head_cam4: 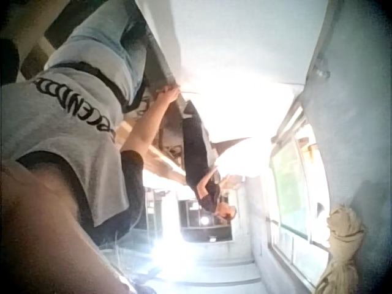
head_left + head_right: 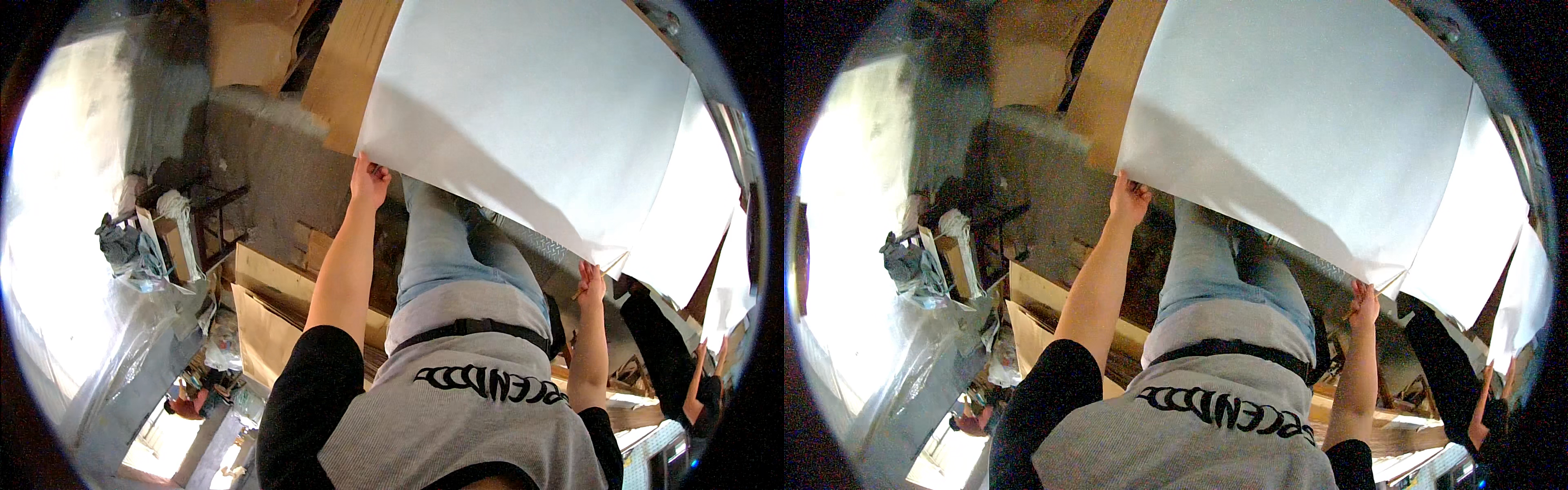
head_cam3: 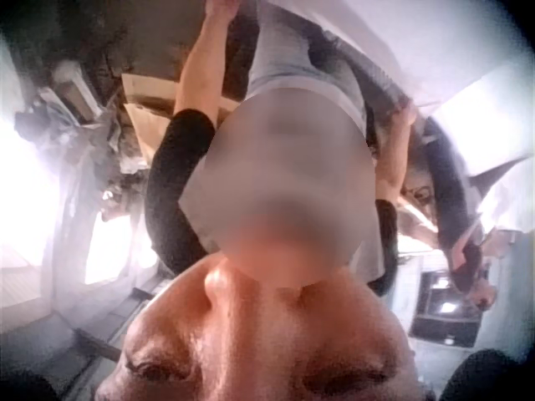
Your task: The person repeatedly picks up large white panels and places them onto a wooden frame structure. They also handle brown cardboard sheets and a thin wooden stick, moving between the workbench and a nearby table with tools and electronics.
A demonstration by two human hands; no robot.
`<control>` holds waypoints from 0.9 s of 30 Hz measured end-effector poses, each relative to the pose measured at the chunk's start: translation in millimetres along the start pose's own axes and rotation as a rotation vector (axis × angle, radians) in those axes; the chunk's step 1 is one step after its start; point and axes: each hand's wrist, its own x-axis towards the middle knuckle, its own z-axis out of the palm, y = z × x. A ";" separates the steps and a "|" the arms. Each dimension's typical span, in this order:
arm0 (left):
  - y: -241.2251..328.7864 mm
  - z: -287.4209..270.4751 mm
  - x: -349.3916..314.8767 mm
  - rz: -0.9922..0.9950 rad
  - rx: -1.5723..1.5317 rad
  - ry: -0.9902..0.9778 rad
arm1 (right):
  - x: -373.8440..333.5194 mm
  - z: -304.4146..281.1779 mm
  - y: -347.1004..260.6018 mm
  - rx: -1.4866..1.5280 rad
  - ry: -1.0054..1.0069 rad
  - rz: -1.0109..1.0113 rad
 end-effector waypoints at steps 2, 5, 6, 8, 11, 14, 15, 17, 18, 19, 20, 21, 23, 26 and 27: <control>0.6 0.3 0.1 -0.011 -0.008 -0.002 | -2.0 -2.2 7.2 -0.074 0.130 0.002; -4.6 9.4 -2.8 -0.100 0.054 0.041 | -19.4 -6.1 18.9 -0.310 0.321 -0.209; -9.5 5.0 -2.5 -0.155 0.108 0.000 | -36.8 -1.0 9.7 -0.661 0.270 -0.141; -15.0 20.6 -18.0 -0.205 0.179 -0.023 | -53.1 22.8 5.5 -0.779 0.117 -0.196; -13.6 38.7 -34.5 -0.202 0.311 -0.050 | -53.5 46.4 10.8 -0.459 -0.120 -0.011; -13.6 30.1 -17.9 -0.124 0.386 -0.053 | -30.4 53.8 34.1 -0.377 -0.084 0.009; -15.5 24.4 -12.2 -0.128 0.414 -0.036 | -33.1 61.0 30.8 -0.337 -0.052 0.046; -15.7 21.6 -8.8 -0.115 0.453 -0.014 | -22.4 64.3 31.2 -0.266 -0.039 0.124; -16.4 22.3 -7.8 -0.105 0.458 -0.008 | -18.0 65.8 31.1 -0.230 -0.036 0.161; -13.3 20.5 -6.2 -0.095 0.463 -0.002 | -19.3 71.3 33.2 -0.157 -0.042 0.174; -9.9 18.8 -5.3 -0.108 0.460 -0.018 | -21.1 76.8 33.7 -0.083 -0.049 0.186; -7.2 17.7 -6.3 -0.119 0.457 -0.033 | -22.7 80.2 30.9 -0.010 -0.058 0.197; -2.8 21.1 -9.3 -0.118 0.479 -0.034 | -27.1 85.1 27.3 0.053 -0.017 0.211; -1.5 35.8 -24.4 -0.096 0.528 0.052 | -24.0 76.2 42.9 0.155 -0.060 0.160; 0.2 35.4 -26.5 -0.096 0.575 0.064 | -25.6 73.6 46.5 0.209 -0.077 0.145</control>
